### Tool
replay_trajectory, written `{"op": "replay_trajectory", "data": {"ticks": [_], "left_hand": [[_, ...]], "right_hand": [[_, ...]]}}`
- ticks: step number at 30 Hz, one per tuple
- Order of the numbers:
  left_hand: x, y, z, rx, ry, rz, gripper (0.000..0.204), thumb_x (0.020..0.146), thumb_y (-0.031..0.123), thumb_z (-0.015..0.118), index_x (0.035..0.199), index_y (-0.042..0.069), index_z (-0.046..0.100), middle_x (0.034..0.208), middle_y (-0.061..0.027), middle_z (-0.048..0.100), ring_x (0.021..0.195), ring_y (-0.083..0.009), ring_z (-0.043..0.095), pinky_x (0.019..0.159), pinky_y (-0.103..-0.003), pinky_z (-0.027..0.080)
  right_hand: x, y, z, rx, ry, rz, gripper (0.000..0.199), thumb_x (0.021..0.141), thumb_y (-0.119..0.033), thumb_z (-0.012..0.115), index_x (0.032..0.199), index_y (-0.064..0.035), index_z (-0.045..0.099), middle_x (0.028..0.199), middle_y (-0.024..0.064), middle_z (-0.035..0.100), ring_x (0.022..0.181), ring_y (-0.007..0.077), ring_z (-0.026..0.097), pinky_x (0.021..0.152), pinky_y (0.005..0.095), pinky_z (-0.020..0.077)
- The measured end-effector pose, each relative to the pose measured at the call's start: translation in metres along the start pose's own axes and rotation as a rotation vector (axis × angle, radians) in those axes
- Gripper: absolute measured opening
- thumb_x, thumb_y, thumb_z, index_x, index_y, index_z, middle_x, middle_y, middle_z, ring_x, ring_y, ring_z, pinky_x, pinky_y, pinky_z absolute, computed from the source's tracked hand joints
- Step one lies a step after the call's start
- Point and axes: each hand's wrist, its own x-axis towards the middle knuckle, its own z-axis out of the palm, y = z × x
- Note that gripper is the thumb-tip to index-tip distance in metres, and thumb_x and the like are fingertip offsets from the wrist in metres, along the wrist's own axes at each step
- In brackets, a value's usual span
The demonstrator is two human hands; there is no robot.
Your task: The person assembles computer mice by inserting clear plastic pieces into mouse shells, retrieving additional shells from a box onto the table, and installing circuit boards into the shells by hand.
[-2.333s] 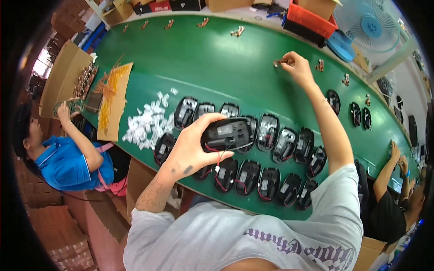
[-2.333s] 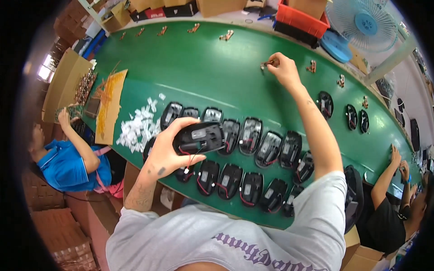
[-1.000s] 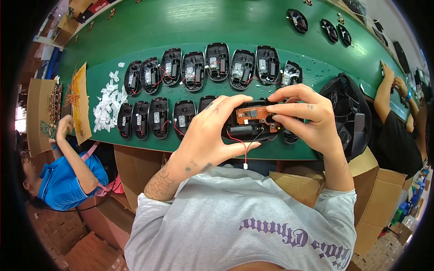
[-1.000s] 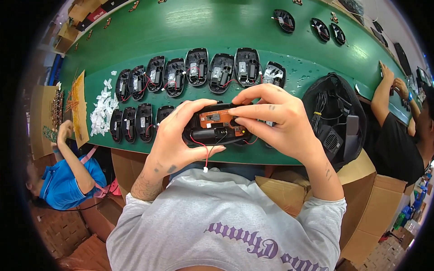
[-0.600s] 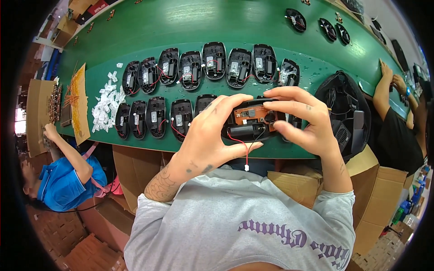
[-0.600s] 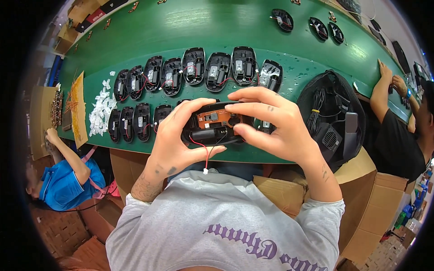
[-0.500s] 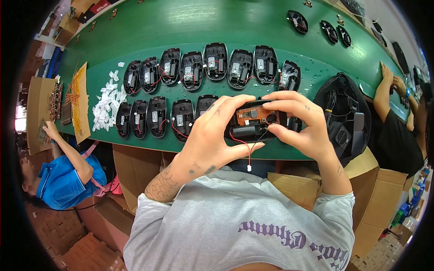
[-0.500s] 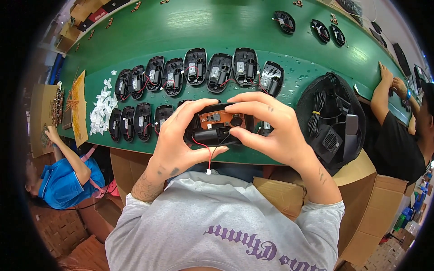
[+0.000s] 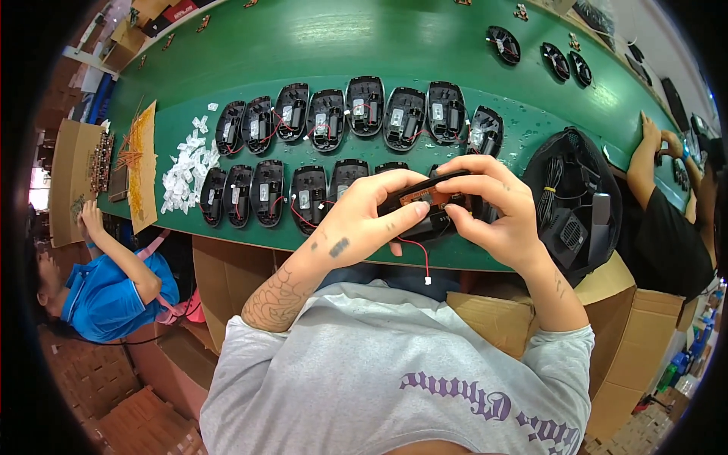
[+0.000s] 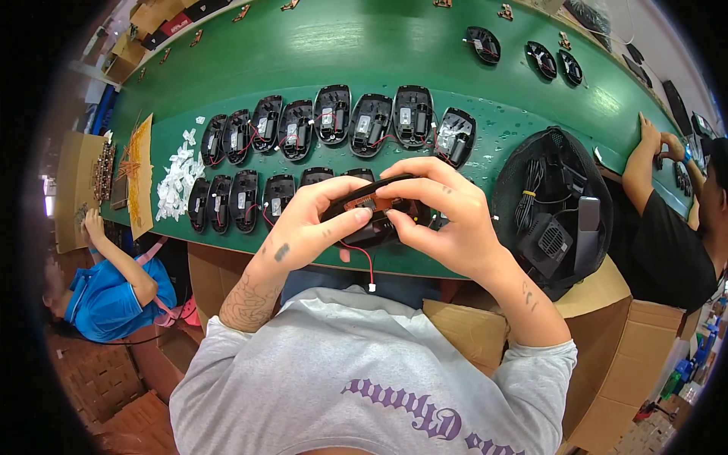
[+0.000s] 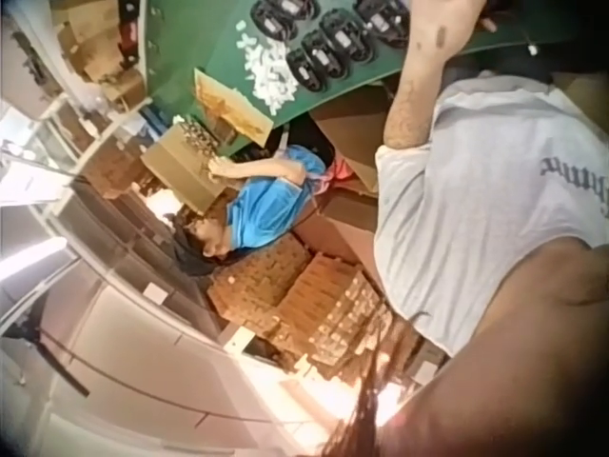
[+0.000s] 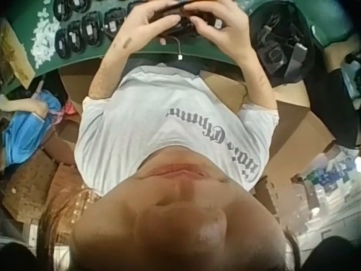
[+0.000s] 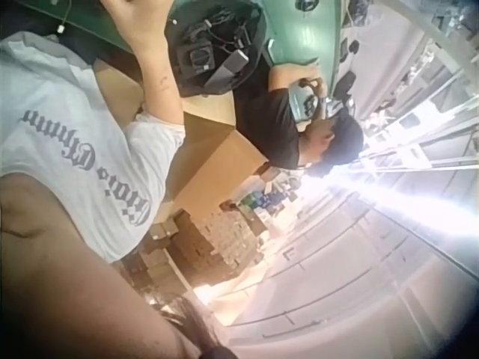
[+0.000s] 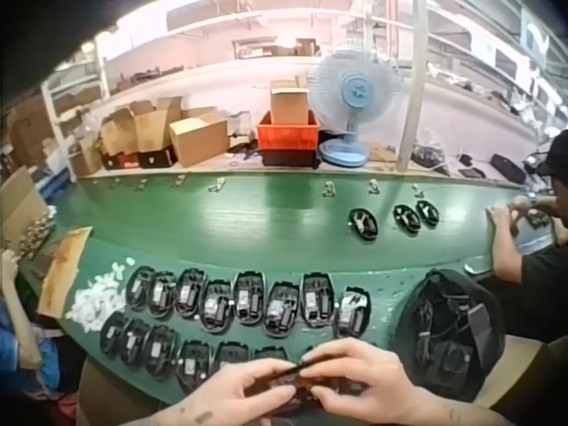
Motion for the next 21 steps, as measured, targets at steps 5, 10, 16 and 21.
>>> {"op": "replay_trajectory", "data": {"ticks": [5,10,16,21], "left_hand": [[0.003,-0.009,0.008,-0.026,0.082,0.100,0.031,0.092,0.011,0.063,0.121,0.000,0.063,0.095,-0.0069,0.067,0.073,-0.0099,0.059,0.052,-0.021,0.053],[0.001,-0.001,0.018,-0.013,0.142,0.052,0.029,0.091,0.006,0.065,0.118,-0.003,0.064,0.095,-0.0075,0.067,0.075,-0.0086,0.059,0.056,-0.021,0.054],[0.005,-0.004,0.025,0.065,0.137,0.094,0.029,0.091,0.005,0.065,0.118,-0.004,0.063,0.094,-0.0072,0.066,0.073,-0.0085,0.058,0.054,-0.021,0.055],[0.008,-0.008,0.029,0.046,0.137,0.097,0.031,0.092,0.005,0.062,0.121,-0.003,0.060,0.097,-0.0071,0.064,0.076,-0.0091,0.058,0.055,-0.021,0.055]], "right_hand": [[0.000,-0.008,0.006,0.415,0.155,0.198,0.038,0.075,0.002,0.070,0.112,-0.0037,0.068,0.109,0.0084,0.067,0.080,0.0116,0.060,0.069,0.0240,0.0500],[-0.003,-0.003,0.002,0.265,0.056,0.377,0.036,0.077,0.001,0.068,0.113,-0.0021,0.065,0.097,0.0067,0.068,0.077,0.0108,0.059,0.068,0.0238,0.0488],[-0.003,-0.003,0.006,0.217,0.103,0.451,0.027,0.079,-0.001,0.067,0.106,-0.0023,0.065,0.087,0.0045,0.067,0.074,0.0106,0.057,0.067,0.0227,0.0467],[0.000,-0.003,0.002,0.254,0.107,0.436,0.022,0.079,-0.002,0.067,0.101,-0.0021,0.064,0.086,0.0039,0.066,0.073,0.0104,0.055,0.066,0.0226,0.0456]]}}
